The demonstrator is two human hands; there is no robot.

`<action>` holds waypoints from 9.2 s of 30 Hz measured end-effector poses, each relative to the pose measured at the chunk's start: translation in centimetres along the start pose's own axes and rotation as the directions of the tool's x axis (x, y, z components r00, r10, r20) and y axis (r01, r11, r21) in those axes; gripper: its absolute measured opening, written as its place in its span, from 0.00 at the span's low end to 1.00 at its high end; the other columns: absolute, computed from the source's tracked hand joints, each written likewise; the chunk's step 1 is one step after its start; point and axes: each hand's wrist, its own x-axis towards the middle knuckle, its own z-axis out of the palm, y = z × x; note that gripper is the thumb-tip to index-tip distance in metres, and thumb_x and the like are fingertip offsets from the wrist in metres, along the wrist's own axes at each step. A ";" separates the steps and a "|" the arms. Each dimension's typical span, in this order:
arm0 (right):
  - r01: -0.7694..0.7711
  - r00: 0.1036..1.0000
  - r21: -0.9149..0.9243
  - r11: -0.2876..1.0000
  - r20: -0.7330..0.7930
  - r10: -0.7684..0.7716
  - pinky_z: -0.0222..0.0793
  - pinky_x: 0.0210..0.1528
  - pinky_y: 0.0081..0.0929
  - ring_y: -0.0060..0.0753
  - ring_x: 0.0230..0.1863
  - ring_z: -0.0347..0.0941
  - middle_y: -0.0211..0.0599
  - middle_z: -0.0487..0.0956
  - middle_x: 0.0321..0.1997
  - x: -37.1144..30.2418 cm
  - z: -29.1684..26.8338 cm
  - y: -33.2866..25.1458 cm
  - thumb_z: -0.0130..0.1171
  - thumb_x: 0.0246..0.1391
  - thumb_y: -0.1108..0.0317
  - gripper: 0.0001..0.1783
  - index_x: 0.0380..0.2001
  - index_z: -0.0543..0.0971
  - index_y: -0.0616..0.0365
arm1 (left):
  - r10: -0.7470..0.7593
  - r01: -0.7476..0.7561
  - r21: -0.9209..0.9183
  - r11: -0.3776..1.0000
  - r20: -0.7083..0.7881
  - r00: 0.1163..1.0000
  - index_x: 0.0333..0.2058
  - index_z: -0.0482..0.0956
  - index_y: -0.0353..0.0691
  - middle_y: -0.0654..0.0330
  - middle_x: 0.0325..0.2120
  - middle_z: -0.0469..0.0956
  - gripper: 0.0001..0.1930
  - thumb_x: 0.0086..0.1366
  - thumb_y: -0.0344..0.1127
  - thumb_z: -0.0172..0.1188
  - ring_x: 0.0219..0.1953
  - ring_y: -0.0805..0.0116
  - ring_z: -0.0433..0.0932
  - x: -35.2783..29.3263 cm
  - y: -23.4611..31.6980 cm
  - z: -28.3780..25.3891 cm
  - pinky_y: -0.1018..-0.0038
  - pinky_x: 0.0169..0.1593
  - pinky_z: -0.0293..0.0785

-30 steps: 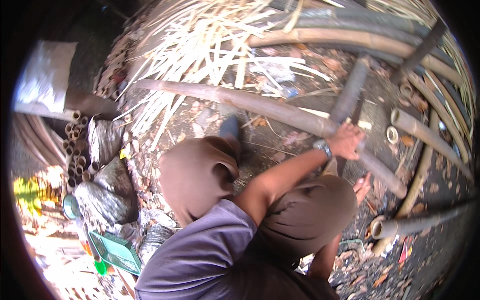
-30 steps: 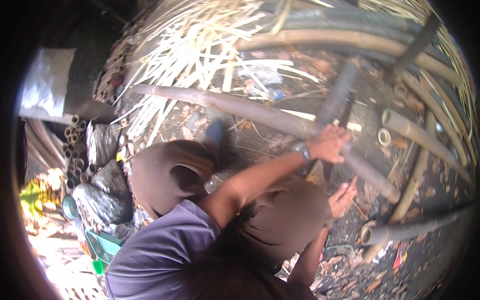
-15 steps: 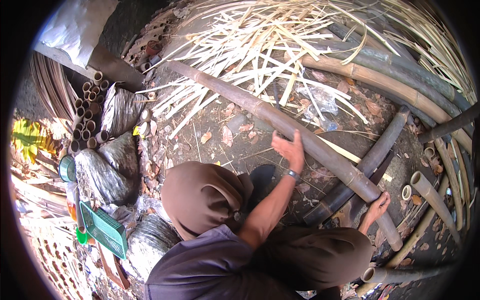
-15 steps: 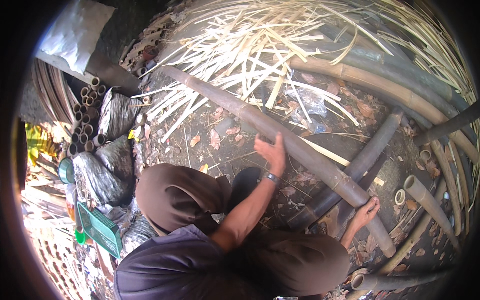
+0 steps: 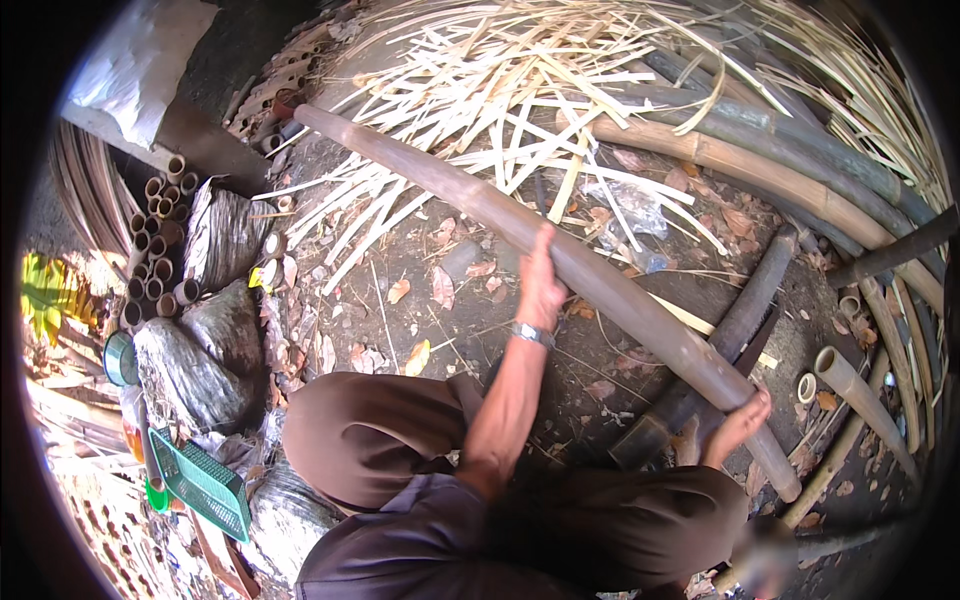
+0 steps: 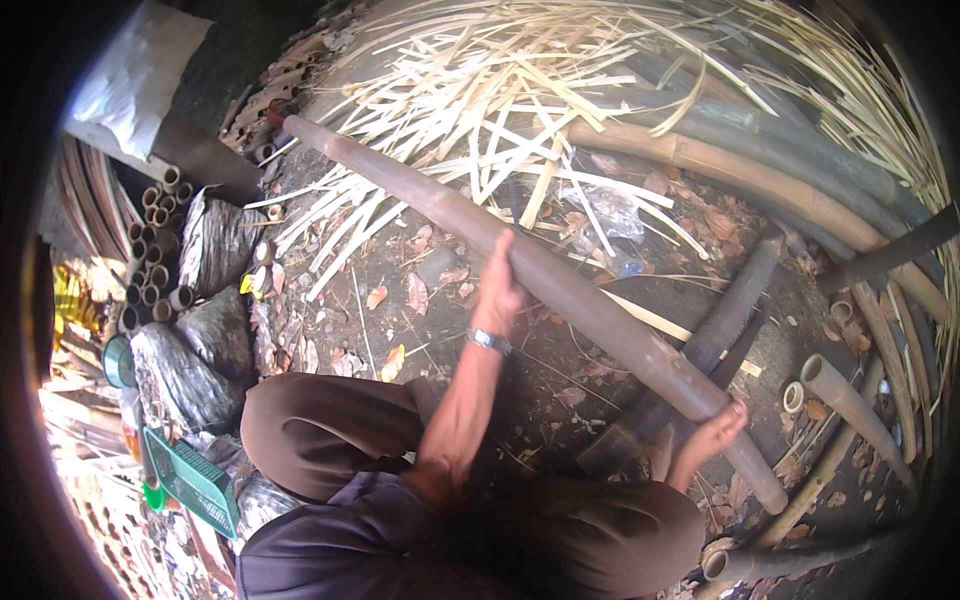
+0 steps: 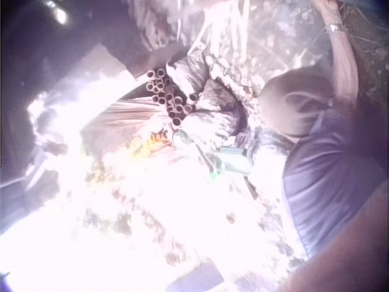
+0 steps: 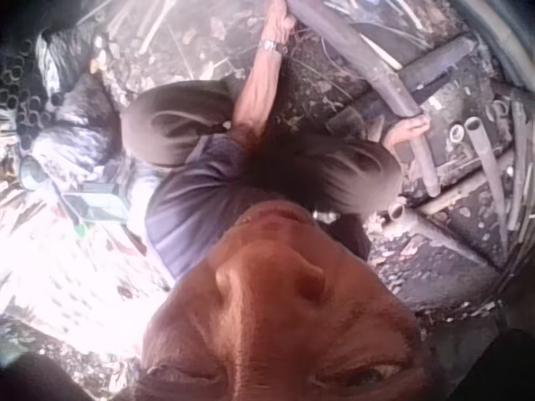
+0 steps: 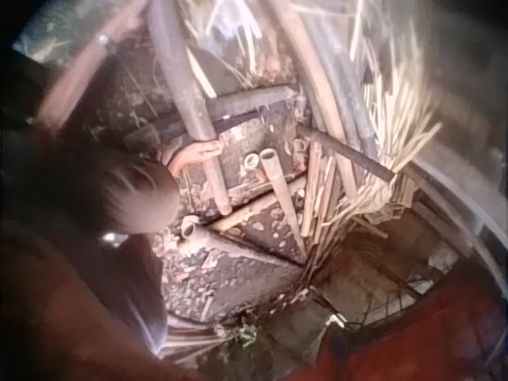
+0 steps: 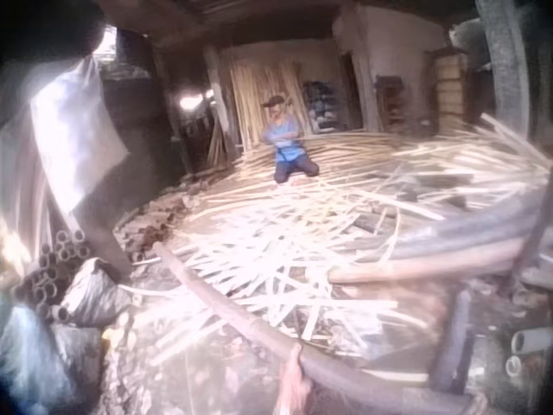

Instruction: The person measures bamboo poles with a tape measure and cuts them with a hand saw. They repeatedly measure, position, and saw through the poles, then place the cut pieces aside.

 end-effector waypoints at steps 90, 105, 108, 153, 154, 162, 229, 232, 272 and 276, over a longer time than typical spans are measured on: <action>-0.297 0.852 0.888 0.352 0.079 0.518 0.60 0.66 0.48 0.49 0.67 0.61 0.59 0.63 0.66 13.6 -11.6 0.9 0.55 0.58 0.38 0.52 0.69 0.49 0.66 | -0.936 -0.487 0.805 -0.339 -0.235 0.263 0.61 0.61 0.32 0.48 0.44 0.79 0.41 0.57 0.51 0.68 0.42 0.62 0.80 -2.3 7.1 12.8 0.69 0.47 0.78; -0.829 0.560 0.558 0.051 0.827 0.046 0.57 0.67 0.45 0.29 0.68 0.57 0.29 0.65 0.67 -8.5 16.5 -9.4 0.64 0.55 0.50 0.42 0.66 0.56 0.49 | -0.758 -0.922 -0.232 -0.311 0.645 0.094 0.57 0.66 0.25 0.34 0.50 0.75 0.47 0.50 0.59 0.68 0.52 0.44 0.77 -18.3 -16.2 24.8 0.60 0.55 0.73; -0.827 0.547 0.551 0.110 0.835 -0.065 0.66 0.57 0.32 0.25 0.59 0.67 0.28 0.73 0.58 -12.1 16.1 -10.2 0.60 0.60 0.55 0.25 0.56 0.70 0.53 | -0.875 -0.981 -0.001 -0.194 0.452 0.173 0.57 0.66 0.25 0.35 0.45 0.77 0.50 0.44 0.59 0.71 0.48 0.44 0.79 -17.5 -17.2 23.0 0.60 0.52 0.75; 0.612 0.766 -0.747 0.261 0.642 0.041 0.49 0.70 0.52 0.64 0.66 0.54 0.58 0.64 0.62 17.3 -13.4 0.4 0.65 0.36 0.80 0.57 0.71 0.51 0.50 | 0.067 -0.753 0.396 -0.525 0.902 0.427 0.58 0.63 0.36 0.44 0.58 0.61 0.33 0.49 0.26 0.56 0.65 0.41 0.55 7.2 -0.5 0.8 0.49 0.68 0.50; 0.695 0.699 -0.687 0.214 0.715 0.022 0.49 0.70 0.53 0.64 0.67 0.54 0.56 0.64 0.62 18.0 -14.3 0.7 0.65 0.39 0.77 0.54 0.71 0.51 0.50 | 0.219 -0.747 0.503 -0.435 0.864 0.454 0.57 0.63 0.35 0.42 0.57 0.61 0.32 0.49 0.26 0.56 0.64 0.41 0.56 6.8 -0.6 0.5 0.49 0.67 0.51; 0.680 0.732 -0.702 0.214 0.665 -0.145 0.49 0.71 0.46 0.54 0.67 0.56 0.47 0.64 0.63 16.4 -15.4 2.7 0.65 0.39 0.74 0.42 0.61 0.63 0.58 | -0.204 0.175 0.259 0.950 0.086 0.975 0.54 0.65 0.34 0.51 0.47 0.72 0.37 0.56 0.54 0.70 0.47 0.56 0.74 7.1 -4.9 -0.5 0.50 0.50 0.74; 0.547 0.833 -0.817 0.181 0.510 -0.212 0.32 0.75 0.50 0.45 0.73 0.51 0.38 0.60 0.71 17.0 -2.7 4.0 0.47 0.61 0.67 0.30 0.67 0.60 0.44 | -0.198 -0.960 0.093 -0.264 0.969 0.149 0.64 0.61 0.35 0.39 0.63 0.59 0.33 0.62 0.37 0.61 0.65 0.43 0.58 -5.2 -13.0 7.3 0.53 0.66 0.55; 0.515 0.841 -0.818 0.257 0.423 -0.338 0.37 0.75 0.48 0.48 0.73 0.51 0.44 0.57 0.71 15.9 -3.5 4.4 0.49 0.59 0.67 0.32 0.67 0.59 0.47 | -0.329 -0.825 -0.020 -0.564 0.922 0.203 0.68 0.51 0.39 0.43 0.66 0.55 0.48 0.52 0.38 0.69 0.67 0.46 0.55 -0.8 -12.8 9.3 0.50 0.69 0.47; -0.331 0.726 0.887 0.322 0.021 0.688 0.73 0.55 0.49 0.43 0.58 0.67 0.44 0.65 0.60 -7.8 -18.1 1.7 0.67 0.53 0.51 0.43 0.63 0.55 0.49 | -0.391 -0.705 -0.092 -0.703 0.878 0.275 0.68 0.52 0.45 0.49 0.65 0.58 0.50 0.49 0.38 0.71 0.67 0.51 0.57 11.7 -13.3 16.5 0.52 0.66 0.54; -0.435 0.675 0.778 0.454 -0.052 0.736 0.72 0.54 0.44 0.41 0.58 0.67 0.41 0.67 0.58 -7.5 -14.1 -0.8 0.69 0.50 0.50 0.47 0.65 0.53 0.50 | -0.391 -0.688 -0.093 -0.719 0.873 0.290 0.66 0.55 0.45 0.46 0.60 0.64 0.51 0.44 0.37 0.74 0.62 0.47 0.63 11.0 -12.2 15.8 0.52 0.63 0.59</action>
